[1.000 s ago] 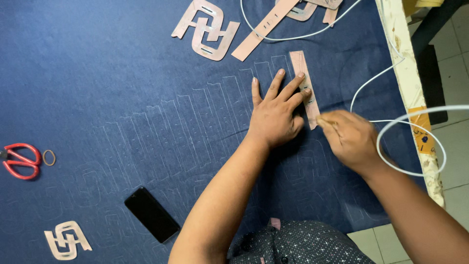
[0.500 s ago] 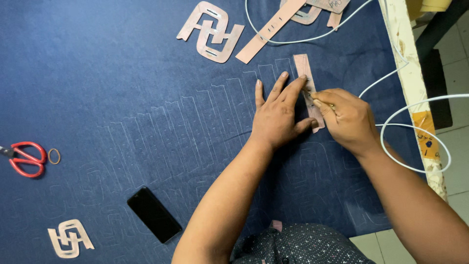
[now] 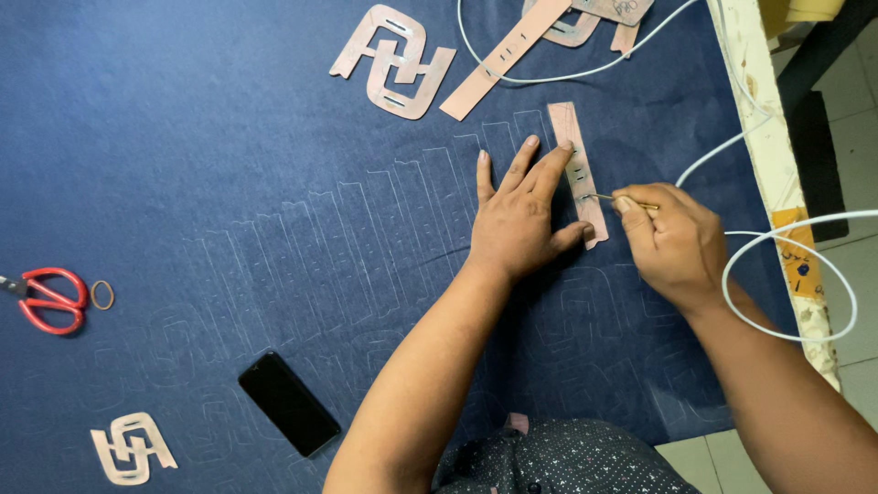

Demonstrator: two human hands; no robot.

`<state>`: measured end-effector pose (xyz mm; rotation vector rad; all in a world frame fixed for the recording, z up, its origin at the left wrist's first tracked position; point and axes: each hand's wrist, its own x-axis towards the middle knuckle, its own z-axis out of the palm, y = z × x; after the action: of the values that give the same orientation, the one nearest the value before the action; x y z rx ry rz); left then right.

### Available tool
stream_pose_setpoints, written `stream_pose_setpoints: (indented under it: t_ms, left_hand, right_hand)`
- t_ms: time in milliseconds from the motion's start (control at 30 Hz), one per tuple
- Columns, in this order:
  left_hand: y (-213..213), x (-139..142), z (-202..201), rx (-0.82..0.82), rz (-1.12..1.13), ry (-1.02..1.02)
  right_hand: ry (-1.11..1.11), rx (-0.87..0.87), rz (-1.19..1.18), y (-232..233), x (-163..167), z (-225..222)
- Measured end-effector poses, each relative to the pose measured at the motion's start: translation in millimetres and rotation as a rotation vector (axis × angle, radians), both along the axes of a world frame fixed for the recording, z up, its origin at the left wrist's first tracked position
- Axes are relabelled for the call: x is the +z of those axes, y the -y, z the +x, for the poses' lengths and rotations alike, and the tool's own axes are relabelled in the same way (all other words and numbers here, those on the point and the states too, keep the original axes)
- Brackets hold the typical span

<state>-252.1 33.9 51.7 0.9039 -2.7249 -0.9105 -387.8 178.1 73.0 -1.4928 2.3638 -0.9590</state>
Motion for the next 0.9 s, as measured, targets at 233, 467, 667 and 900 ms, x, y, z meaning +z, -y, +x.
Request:
stream_pose_setpoints:
  t_ms: [233,467,667,900]
  left_hand:
    - [0,0,0,-0.001,-0.016,-0.011]
    - [1,-2,0,0.000,-0.017,0.003]
    - [1,-2,1,-0.009,-0.009,0.007]
    - [2,-1,1,-0.038,-0.056,0.007]
  right_hand:
    - [-0.055,0.008,-0.043,1,-4,4]
    - [0.020,-0.048,-0.035,10,-1,7]
    - [0.002,-0.018,-0.069,20,-5,0]
    - [0.154,-0.050,-0.097,25,-8,-9]
